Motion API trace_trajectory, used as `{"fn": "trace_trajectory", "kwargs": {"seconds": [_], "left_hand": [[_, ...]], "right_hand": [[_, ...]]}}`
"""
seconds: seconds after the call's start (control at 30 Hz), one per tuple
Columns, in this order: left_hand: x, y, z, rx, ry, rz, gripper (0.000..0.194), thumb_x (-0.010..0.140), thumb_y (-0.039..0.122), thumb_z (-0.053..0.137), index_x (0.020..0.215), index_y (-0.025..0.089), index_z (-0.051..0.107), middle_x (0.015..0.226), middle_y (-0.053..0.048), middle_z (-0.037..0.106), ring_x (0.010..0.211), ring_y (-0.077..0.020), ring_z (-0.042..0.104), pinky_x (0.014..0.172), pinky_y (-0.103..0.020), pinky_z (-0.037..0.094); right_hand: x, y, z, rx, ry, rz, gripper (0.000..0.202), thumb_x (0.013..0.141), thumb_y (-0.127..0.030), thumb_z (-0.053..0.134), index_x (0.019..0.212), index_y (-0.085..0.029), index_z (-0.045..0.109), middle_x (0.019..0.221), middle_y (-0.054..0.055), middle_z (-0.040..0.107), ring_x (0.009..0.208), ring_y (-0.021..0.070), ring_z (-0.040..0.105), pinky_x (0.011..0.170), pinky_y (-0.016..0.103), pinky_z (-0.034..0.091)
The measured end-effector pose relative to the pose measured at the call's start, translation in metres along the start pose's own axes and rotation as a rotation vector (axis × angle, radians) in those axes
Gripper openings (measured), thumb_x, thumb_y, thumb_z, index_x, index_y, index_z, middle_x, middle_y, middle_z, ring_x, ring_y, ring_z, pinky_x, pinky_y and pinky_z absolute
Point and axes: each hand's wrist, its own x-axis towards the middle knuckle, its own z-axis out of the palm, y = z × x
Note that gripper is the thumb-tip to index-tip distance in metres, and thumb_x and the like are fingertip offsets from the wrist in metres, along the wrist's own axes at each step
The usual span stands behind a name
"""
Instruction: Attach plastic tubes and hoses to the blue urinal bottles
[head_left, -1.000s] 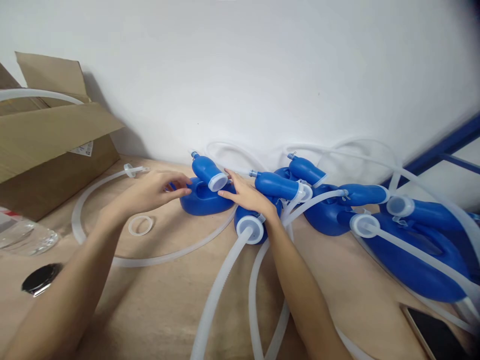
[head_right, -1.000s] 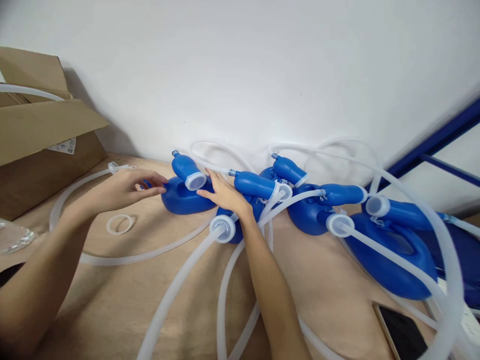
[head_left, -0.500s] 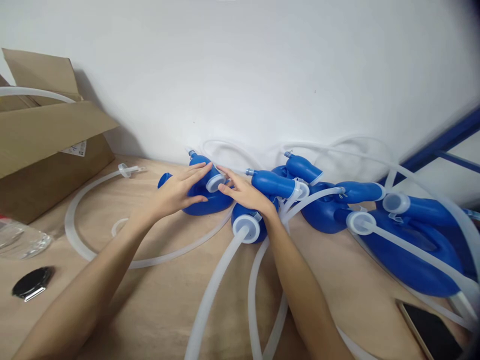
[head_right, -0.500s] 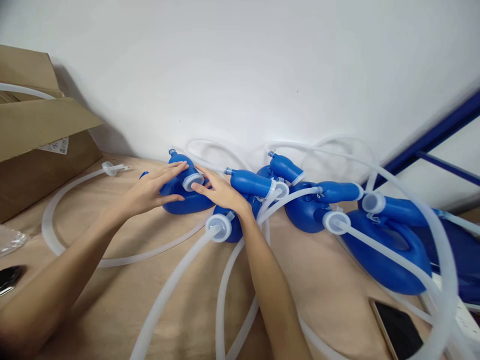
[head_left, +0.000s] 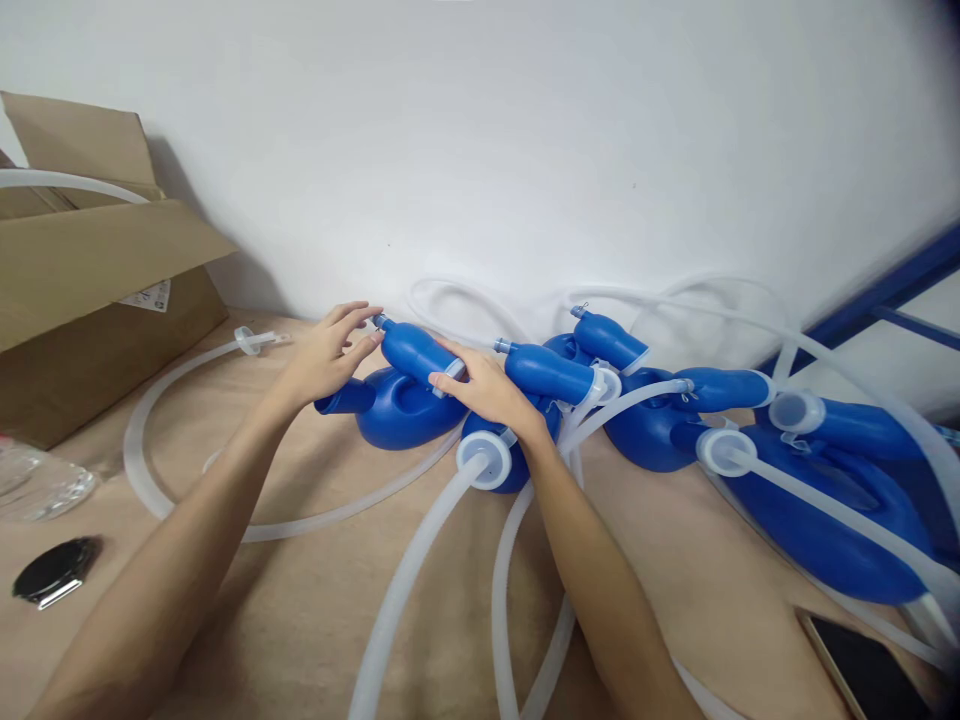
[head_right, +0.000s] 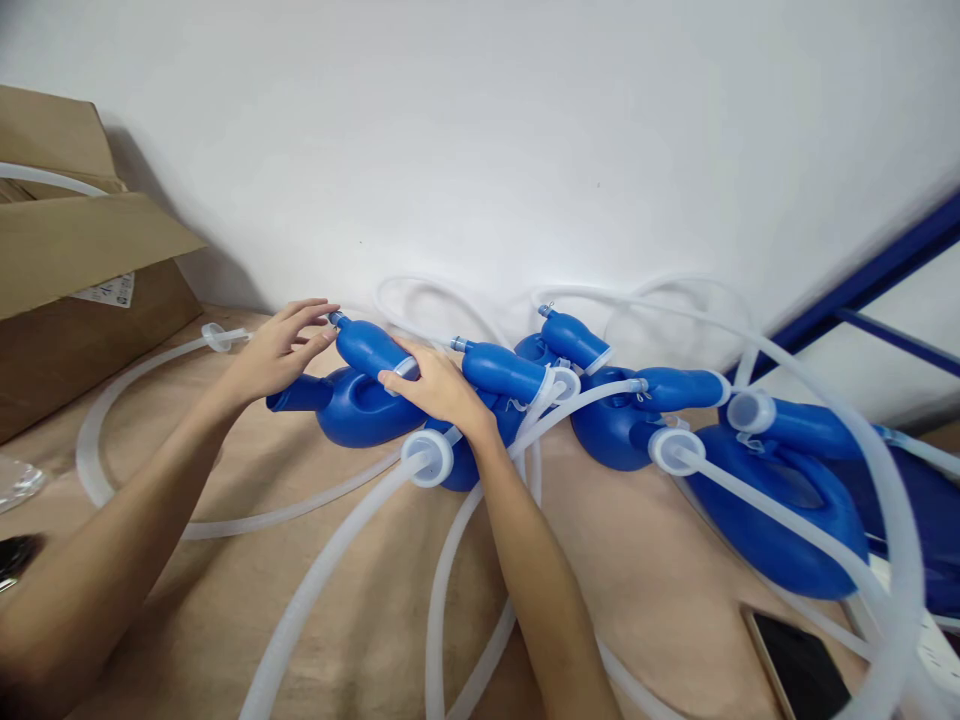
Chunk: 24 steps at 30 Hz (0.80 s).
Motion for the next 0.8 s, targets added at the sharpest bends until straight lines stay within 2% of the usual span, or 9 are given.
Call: {"fn": "trace_trajectory", "kwargs": {"seconds": [0.07,0.13,0.2,0.3,0.33,0.4,0.5,0.63,0.8], "left_hand": [[-0.001,0.000,-0.004,0.001,0.008,0.028,0.056,0.101,0.056,0.048,0.143,0.021,0.062,0.155,-0.016,0.051,0.126,-0.0320,0.064,0.098,-0.047,0.061],[-0.001,0.001,-0.009,0.019,-0.002,0.068,0.052,0.098,0.054,0.052,0.139,0.024,0.065,0.154,-0.014,0.053,0.120,-0.0303,0.066,0.094,-0.044,0.062],[-0.001,0.002,-0.012,0.032,0.066,0.061,0.050,0.093,0.055,0.061,0.132,0.024,0.068,0.151,-0.013,0.055,0.111,-0.0284,0.069,0.087,-0.041,0.063],[-0.001,0.003,-0.013,0.029,0.240,-0.138,0.046,0.086,0.058,0.070,0.109,0.018,0.074,0.126,-0.014,0.069,0.099,-0.0288,0.072,0.083,-0.041,0.062],[-0.001,0.003,-0.012,-0.021,0.219,-0.234,0.046,0.085,0.060,0.071,0.103,0.018,0.075,0.115,-0.014,0.072,0.097,-0.0299,0.073,0.084,-0.042,0.062],[0.000,0.002,-0.009,-0.233,0.043,-0.369,0.048,0.087,0.064,0.069,0.103,0.019,0.076,0.107,-0.012,0.076,0.102,-0.0323,0.073,0.087,-0.044,0.062],[0.000,-0.001,0.000,-0.611,-0.161,-0.415,0.053,0.081,0.066,0.076,0.109,0.021,0.075,0.119,-0.012,0.077,0.115,-0.0324,0.071,0.093,-0.044,0.062],[-0.001,-0.005,0.009,-0.795,-0.146,-0.459,0.055,0.069,0.063,0.089,0.098,0.019,0.072,0.106,-0.010,0.078,0.104,-0.0294,0.074,0.093,-0.043,0.063],[-0.001,-0.006,0.010,-0.731,-0.134,-0.421,0.057,0.069,0.070,0.085,0.091,0.019,0.071,0.098,-0.009,0.077,0.101,-0.0292,0.073,0.098,-0.045,0.060]], "right_hand": [[-0.001,0.002,-0.001,0.022,-0.025,0.022,0.058,0.093,-0.036,0.068,0.150,-0.028,0.059,0.138,0.006,0.071,0.129,0.0279,0.065,0.116,0.047,0.046],[-0.002,0.003,-0.002,0.055,-0.051,0.089,0.062,0.094,-0.036,0.066,0.153,-0.026,0.053,0.119,0.006,0.077,0.107,0.0255,0.074,0.109,0.047,0.052],[-0.004,0.004,-0.002,0.090,-0.069,0.151,0.062,0.096,-0.038,0.064,0.154,-0.024,0.049,0.098,0.002,0.078,0.086,0.0217,0.075,0.099,0.044,0.057],[-0.005,0.006,-0.003,0.133,-0.069,0.156,0.054,0.096,-0.039,0.064,0.146,-0.024,0.051,0.087,-0.002,0.075,0.081,0.0192,0.073,0.090,0.038,0.058],[-0.005,0.007,-0.003,0.147,-0.069,0.147,0.052,0.096,-0.039,0.063,0.145,-0.024,0.053,0.086,-0.002,0.074,0.081,0.0190,0.073,0.088,0.037,0.058],[-0.005,0.008,-0.002,0.173,-0.072,0.135,0.051,0.097,-0.039,0.063,0.144,-0.025,0.053,0.086,-0.002,0.073,0.081,0.0184,0.073,0.086,0.036,0.058],[-0.005,0.009,-0.002,0.188,-0.076,0.139,0.051,0.097,-0.038,0.062,0.146,-0.025,0.053,0.086,-0.002,0.073,0.080,0.0181,0.073,0.084,0.034,0.058],[-0.004,0.010,-0.002,0.194,-0.071,0.137,0.050,0.097,-0.035,0.061,0.146,-0.025,0.054,0.087,-0.002,0.071,0.079,0.0171,0.072,0.080,0.032,0.060],[-0.003,0.013,-0.001,0.227,-0.083,0.125,0.053,0.098,-0.037,0.062,0.149,-0.026,0.054,0.089,-0.001,0.071,0.079,0.0171,0.073,0.077,0.031,0.063]]}}
